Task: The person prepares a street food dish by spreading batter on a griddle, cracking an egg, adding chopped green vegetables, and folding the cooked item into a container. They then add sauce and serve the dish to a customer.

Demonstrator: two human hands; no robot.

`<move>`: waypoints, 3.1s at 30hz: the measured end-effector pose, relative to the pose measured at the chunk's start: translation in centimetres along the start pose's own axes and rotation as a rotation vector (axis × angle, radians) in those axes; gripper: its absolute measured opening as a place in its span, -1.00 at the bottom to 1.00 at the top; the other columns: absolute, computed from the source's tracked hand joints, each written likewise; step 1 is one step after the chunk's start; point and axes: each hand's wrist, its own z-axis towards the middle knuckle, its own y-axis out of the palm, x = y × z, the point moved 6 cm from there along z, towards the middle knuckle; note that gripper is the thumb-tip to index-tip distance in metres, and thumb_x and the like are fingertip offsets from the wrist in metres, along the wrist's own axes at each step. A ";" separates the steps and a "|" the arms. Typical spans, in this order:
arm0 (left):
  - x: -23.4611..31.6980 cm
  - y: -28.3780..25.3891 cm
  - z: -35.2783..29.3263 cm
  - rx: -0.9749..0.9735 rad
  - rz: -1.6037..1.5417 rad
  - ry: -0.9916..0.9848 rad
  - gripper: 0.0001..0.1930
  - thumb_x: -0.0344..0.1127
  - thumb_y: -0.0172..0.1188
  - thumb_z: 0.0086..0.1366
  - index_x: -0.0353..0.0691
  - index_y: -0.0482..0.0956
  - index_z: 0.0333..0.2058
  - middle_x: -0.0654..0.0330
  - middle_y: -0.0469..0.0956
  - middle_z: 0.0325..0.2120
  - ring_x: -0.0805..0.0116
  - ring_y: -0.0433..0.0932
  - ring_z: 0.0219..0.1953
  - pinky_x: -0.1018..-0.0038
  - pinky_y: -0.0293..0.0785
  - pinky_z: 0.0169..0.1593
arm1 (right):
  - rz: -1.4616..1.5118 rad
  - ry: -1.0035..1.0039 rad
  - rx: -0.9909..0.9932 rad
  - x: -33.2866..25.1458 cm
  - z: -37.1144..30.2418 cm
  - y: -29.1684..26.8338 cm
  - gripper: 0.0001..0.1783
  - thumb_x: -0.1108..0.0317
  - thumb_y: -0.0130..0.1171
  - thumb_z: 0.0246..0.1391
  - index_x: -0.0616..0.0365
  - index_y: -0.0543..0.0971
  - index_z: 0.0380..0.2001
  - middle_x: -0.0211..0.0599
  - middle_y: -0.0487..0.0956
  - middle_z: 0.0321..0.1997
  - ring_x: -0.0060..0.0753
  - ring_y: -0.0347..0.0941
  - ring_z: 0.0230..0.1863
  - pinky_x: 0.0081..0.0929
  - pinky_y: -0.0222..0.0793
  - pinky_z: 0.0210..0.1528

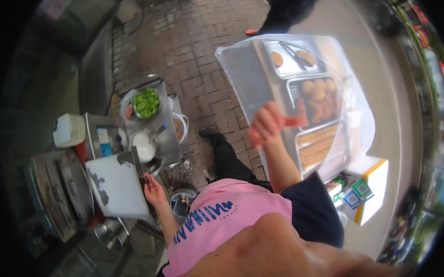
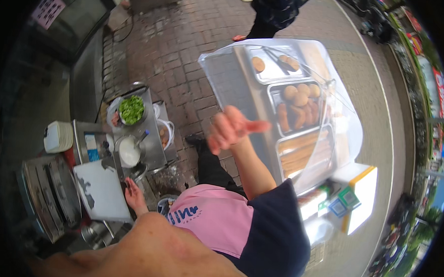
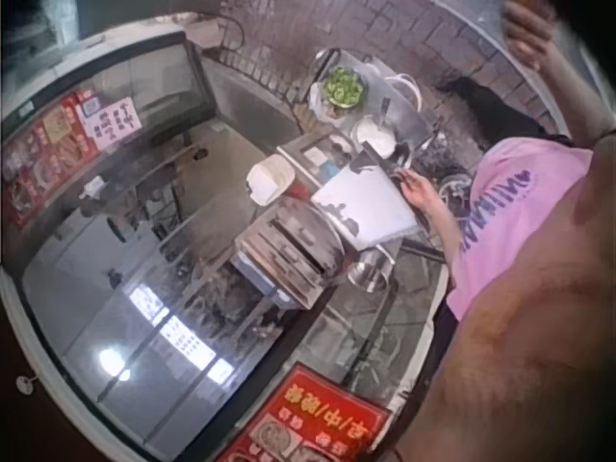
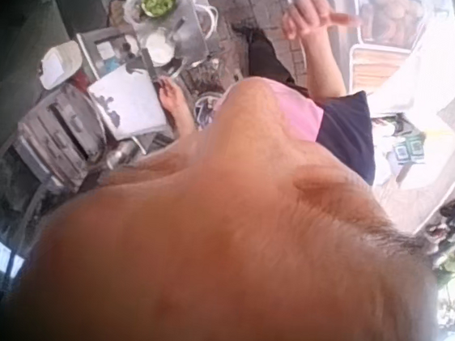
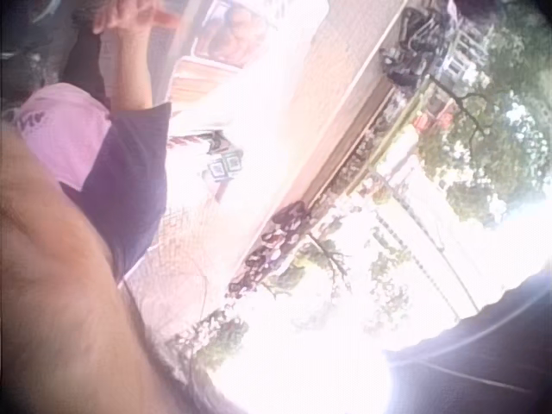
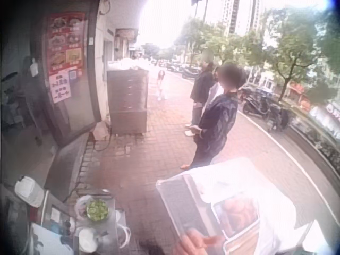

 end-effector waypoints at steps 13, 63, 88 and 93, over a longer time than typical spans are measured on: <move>-2.2 2.2 -4.5 -0.178 0.076 0.032 -0.48 -0.37 -0.04 0.26 -0.41 0.06 0.15 0.03 0.17 0.16 0.22 0.17 0.20 0.29 0.08 0.27 | -1.775 1.340 1.073 8.8 -34.1 -35.9 -0.89 0.37 0.11 -0.15 0.15 0.49 -0.50 -0.11 0.55 -0.40 -0.01 0.47 -0.28 -0.17 0.38 -0.24; -1.9 -0.1 -3.4 0.278 0.123 0.386 -0.67 -0.39 -0.02 0.16 -0.36 0.37 -0.08 -0.05 0.44 -0.10 0.13 0.44 -0.03 0.31 0.38 0.08 | -0.868 1.206 0.898 46.9 7.1 -57.1 -0.75 0.16 -0.11 0.13 0.12 0.35 -0.28 -0.27 0.41 -0.47 -0.51 0.33 -0.61 -0.50 0.32 -0.68; -4.1 0.3 -1.9 0.122 -0.147 0.444 -0.90 -0.50 -0.08 0.20 -0.21 0.37 -0.31 0.02 0.52 -0.26 0.11 0.51 -0.15 0.26 0.45 -0.02 | -1.090 1.340 -1.118 55.2 -3.1 -22.7 -0.57 0.22 0.19 -0.06 0.22 0.26 -0.24 0.07 0.49 -0.29 0.10 0.42 -0.19 -0.15 0.30 -0.15; -4.2 0.2 -1.4 0.094 -0.133 0.432 -0.91 -0.51 -0.08 0.20 -0.21 0.35 -0.32 0.02 0.52 -0.26 0.14 0.54 -0.19 0.30 0.48 -0.07 | -1.292 1.349 -1.333 56.6 -2.6 -20.2 -0.55 0.02 0.06 0.03 0.10 0.25 -0.17 0.11 0.49 -0.28 0.14 0.42 -0.16 -0.06 0.31 -0.15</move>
